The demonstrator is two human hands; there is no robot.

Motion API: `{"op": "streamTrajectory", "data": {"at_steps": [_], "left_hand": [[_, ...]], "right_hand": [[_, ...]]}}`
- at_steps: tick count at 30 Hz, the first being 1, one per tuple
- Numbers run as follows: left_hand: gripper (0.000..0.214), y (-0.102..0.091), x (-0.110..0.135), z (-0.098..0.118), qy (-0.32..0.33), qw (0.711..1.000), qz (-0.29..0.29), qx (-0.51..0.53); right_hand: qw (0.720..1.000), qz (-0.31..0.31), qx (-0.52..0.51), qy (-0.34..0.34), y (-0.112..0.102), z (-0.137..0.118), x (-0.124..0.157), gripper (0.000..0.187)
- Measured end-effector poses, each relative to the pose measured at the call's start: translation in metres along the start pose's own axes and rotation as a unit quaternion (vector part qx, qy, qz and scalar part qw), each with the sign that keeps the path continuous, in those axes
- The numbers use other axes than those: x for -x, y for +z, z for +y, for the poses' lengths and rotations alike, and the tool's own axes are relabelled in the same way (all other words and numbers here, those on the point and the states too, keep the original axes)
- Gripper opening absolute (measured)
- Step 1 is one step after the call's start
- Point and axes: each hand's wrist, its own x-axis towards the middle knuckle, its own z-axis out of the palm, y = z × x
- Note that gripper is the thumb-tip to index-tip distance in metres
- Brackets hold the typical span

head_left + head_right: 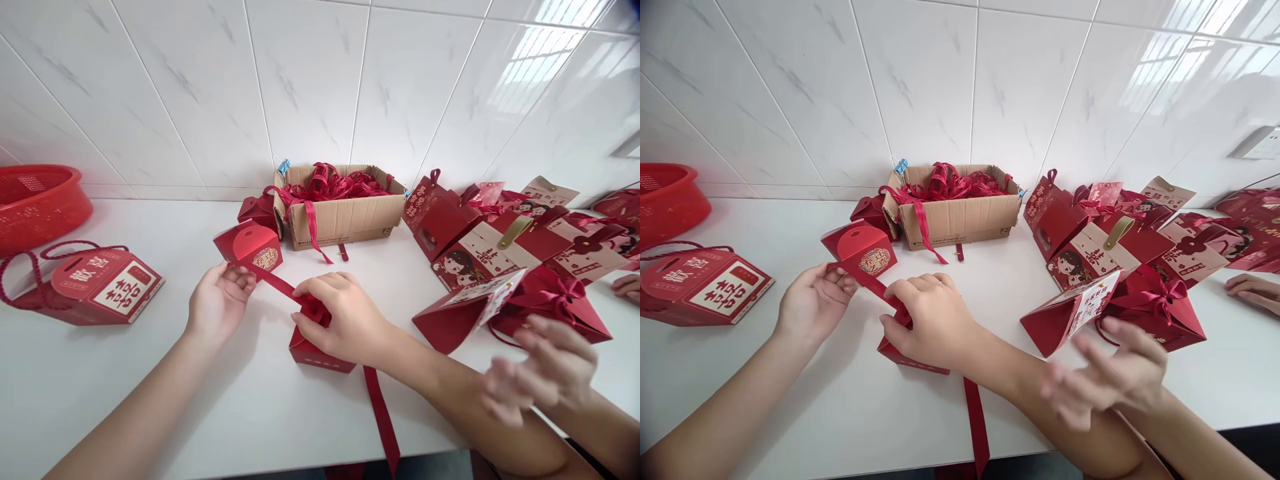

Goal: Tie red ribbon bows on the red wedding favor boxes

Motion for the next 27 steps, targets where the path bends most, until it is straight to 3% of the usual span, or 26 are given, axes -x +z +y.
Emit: {"op": "streamTrajectory", "data": {"at_steps": [2,4,6,9,11,14,16,18,21,27], "left_hand": [[0.020,-0.003,-0.006,0.003,-0.016,0.999,0.046,0.010],[0.015,-0.003,-0.005,0.001,-0.004,0.999,0.052,0.004],[0.006,-0.001,0.003,-0.004,0.052,0.998,0.020,-0.028],[0.025,-0.003,0.018,-0.019,0.174,0.974,-0.079,-0.122],[0.036,-0.007,0.025,-0.029,0.242,0.929,-0.199,-0.198],[0.075,-0.016,0.031,-0.042,0.306,0.819,-0.394,-0.285],[0.096,-0.019,0.032,-0.049,0.314,0.763,-0.478,-0.302],[0.107,-0.021,0.033,-0.054,0.303,0.736,-0.524,-0.302],[0.116,-0.021,0.034,-0.061,0.295,0.725,-0.538,-0.313],[0.116,-0.024,0.035,-0.069,0.318,0.738,-0.453,-0.387]], "right_hand": [[1.000,0.010,0.011,-0.011,0.002,0.000,0.001,0.013],[0.999,0.017,0.021,-0.022,0.003,0.001,0.002,0.013],[0.999,0.013,0.023,-0.028,0.004,0.001,0.002,0.015],[0.999,0.010,0.024,-0.029,0.004,0.002,0.003,0.016],[0.999,0.009,0.032,-0.032,0.003,0.001,0.004,0.018],[0.998,0.008,0.052,-0.035,-0.002,-0.005,0.006,0.020],[0.997,0.008,0.061,-0.040,-0.009,-0.011,0.009,0.018],[0.996,0.017,0.065,-0.050,-0.019,-0.016,0.015,0.017],[0.995,0.062,0.070,-0.039,-0.034,-0.018,0.032,0.021],[0.981,0.189,0.047,0.013,-0.037,0.008,0.093,0.019]]}}
